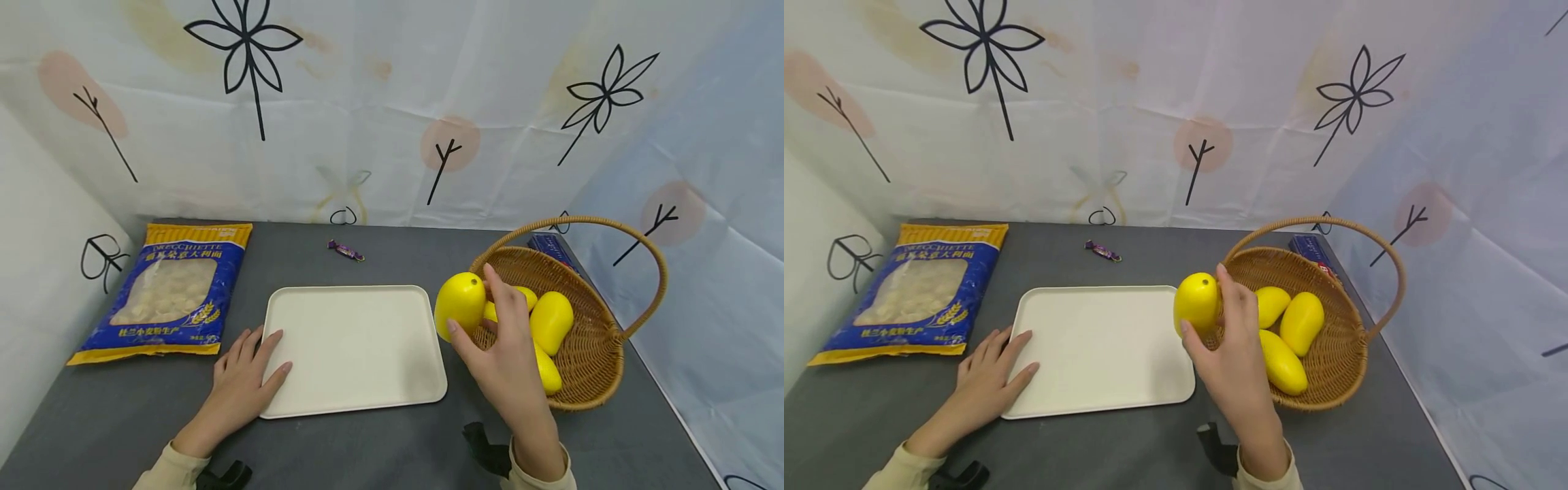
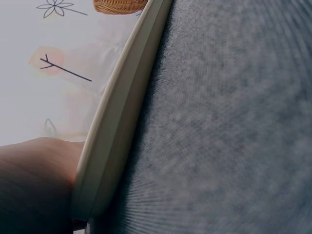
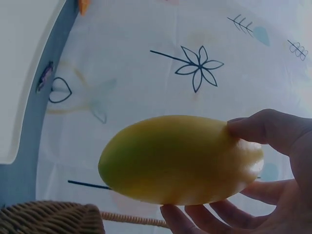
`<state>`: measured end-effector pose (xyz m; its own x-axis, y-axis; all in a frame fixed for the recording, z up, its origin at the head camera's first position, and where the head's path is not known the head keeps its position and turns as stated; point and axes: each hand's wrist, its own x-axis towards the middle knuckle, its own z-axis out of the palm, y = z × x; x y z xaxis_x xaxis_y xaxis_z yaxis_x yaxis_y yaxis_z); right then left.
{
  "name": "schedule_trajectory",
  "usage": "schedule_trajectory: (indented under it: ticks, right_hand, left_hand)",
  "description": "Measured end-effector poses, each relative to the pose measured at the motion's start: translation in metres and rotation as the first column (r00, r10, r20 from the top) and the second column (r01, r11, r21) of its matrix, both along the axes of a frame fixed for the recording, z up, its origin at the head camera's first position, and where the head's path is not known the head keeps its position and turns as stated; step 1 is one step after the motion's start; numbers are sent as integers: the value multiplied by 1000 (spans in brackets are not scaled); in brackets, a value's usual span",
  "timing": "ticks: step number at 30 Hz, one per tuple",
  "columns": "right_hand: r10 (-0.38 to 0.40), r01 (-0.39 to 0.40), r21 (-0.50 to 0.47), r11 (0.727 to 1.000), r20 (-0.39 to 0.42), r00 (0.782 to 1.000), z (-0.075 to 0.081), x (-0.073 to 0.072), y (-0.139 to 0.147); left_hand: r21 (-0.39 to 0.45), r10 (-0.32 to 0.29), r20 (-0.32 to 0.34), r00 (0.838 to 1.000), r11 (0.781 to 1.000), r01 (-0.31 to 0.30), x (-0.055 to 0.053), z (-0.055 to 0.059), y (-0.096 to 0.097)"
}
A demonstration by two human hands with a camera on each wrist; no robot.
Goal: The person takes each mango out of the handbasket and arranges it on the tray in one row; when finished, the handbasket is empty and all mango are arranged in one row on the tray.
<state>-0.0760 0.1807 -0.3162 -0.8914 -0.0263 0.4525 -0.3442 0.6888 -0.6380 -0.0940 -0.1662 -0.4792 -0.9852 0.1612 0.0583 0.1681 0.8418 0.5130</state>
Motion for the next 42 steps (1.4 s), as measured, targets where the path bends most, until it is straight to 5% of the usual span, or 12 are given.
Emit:
schedule_trajectory:
  ticks: [15,19,25,29,36,42]
  right_hand:
    - [17,-16,-20,1000,50,999,-22,-5,-20]
    - [-5,1,76,997,42,999,-31,-7,-23]
    - [-44,31,256,966,44,998,-46,-10,-27]
    - [-59,26,323,946,94,994,-57,-9,-31]
    - [-68,51,416,908,26,997,-78,-12,-40]
    - [-56,22,509,861,51,997,-94,-16,-44]
  left_hand:
    - [10,-6,-1,1000,1000,6,1,1,1]
    - [9,-8,-1,1000,1000,8,1,1,2]
    - [6,-9,6,1000,1000,9,0,2,2]
    - [3,-7,11,1000,1000,7,0,3,1]
    - [-2,-6,1,1000,1000,6,0,2,1]
    - [-8,-6,1,1000,1000,6,0,1,0]
